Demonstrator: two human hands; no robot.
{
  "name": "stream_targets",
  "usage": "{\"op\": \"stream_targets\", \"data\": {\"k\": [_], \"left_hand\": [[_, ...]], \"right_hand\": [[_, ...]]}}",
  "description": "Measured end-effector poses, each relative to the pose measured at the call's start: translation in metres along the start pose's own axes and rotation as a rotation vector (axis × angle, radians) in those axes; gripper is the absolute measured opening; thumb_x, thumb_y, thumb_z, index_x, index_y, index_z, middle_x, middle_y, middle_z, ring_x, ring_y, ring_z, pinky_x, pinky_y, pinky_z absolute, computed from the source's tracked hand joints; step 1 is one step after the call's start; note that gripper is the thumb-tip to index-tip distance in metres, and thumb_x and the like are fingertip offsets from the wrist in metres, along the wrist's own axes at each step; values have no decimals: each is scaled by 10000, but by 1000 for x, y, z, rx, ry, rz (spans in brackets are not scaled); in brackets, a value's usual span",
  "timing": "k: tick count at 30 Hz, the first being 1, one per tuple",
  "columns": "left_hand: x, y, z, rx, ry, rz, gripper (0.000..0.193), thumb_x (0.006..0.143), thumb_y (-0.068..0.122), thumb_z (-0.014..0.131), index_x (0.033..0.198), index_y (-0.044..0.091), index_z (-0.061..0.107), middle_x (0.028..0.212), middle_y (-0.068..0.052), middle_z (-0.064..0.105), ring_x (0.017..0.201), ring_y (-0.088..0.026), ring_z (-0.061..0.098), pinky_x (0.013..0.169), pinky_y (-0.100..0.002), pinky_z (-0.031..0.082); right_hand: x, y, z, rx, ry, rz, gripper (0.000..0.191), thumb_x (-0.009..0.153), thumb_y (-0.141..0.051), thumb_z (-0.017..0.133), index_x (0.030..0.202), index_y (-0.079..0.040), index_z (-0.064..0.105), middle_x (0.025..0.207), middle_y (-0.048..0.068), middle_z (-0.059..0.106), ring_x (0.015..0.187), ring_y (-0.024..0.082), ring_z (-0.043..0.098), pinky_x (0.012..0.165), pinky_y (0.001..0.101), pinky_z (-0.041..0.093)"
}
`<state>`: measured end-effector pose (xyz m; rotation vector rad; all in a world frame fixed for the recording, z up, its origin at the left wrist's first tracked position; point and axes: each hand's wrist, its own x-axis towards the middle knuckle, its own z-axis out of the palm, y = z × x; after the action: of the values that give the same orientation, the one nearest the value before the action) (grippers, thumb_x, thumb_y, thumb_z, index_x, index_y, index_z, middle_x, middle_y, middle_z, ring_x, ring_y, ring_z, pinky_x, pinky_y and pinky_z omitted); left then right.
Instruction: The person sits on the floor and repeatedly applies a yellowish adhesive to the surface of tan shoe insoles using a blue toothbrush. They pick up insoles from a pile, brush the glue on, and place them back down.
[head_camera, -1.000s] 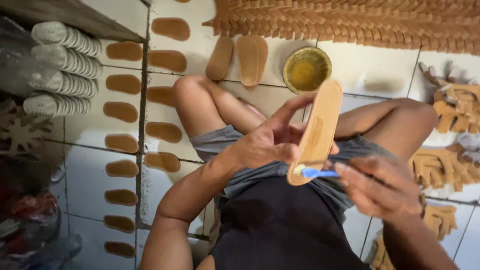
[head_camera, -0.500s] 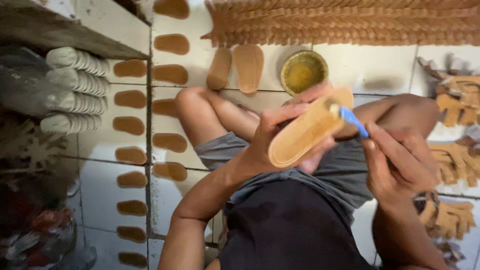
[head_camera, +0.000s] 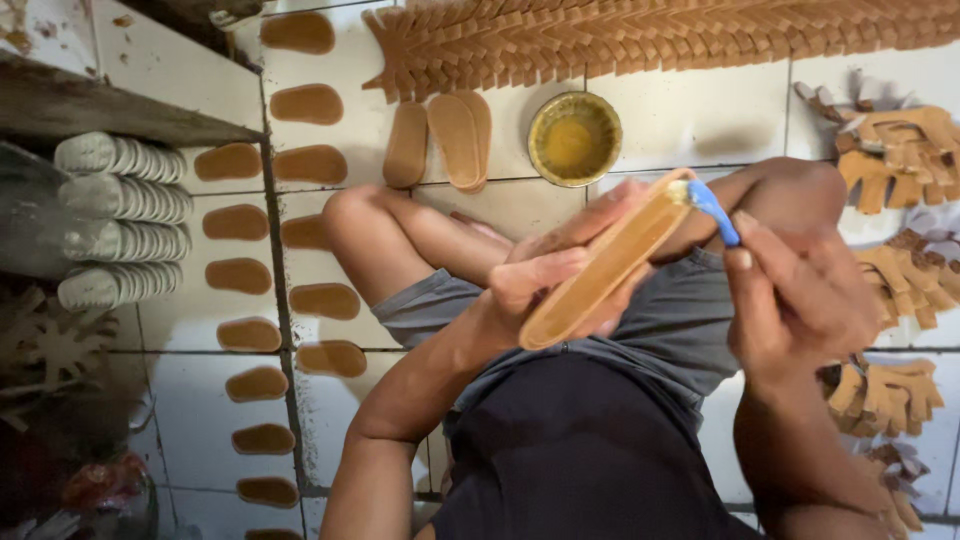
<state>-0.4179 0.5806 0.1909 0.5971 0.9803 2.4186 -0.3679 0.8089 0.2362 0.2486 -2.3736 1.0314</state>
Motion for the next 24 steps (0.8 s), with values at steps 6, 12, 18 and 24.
{"op": "stream_targets", "data": {"k": [6,12,18,24], "left_hand": [[27,-4,2,606,-53,461,523,986,117,685,1444,58,441,1466,-199,453,1014,-190,691,805,-271,615],[26,38,1,968,-313,246,690,910,126,849,1416,50,386,1352,-94,535,1003,-133,704,811,-230,609],[37,81,-15,223,-761,-317,703,881,3,852,1345,37,325,1193,-98,668,1036,-147,719,849,-254,625],[49,87,-19,212,-702,-286,671,884,-14,898,1315,39,386,1175,-133,691,1065,-181,733,878,-329,662]], "right_hand": [[-12,-26,19,-186,-49,-537,257,843,122,816,1053,67,679,960,198,731,720,310,690,594,360,492],[15,-26,-6,80,-227,-259,233,796,36,792,1028,19,775,855,146,693,623,197,598,542,317,430],[51,6,-5,182,-286,-756,243,745,60,786,985,70,748,786,147,663,609,218,638,539,333,530],[33,-6,-7,146,-343,-663,267,742,55,792,1004,55,743,796,133,651,614,214,636,543,347,523]]}}
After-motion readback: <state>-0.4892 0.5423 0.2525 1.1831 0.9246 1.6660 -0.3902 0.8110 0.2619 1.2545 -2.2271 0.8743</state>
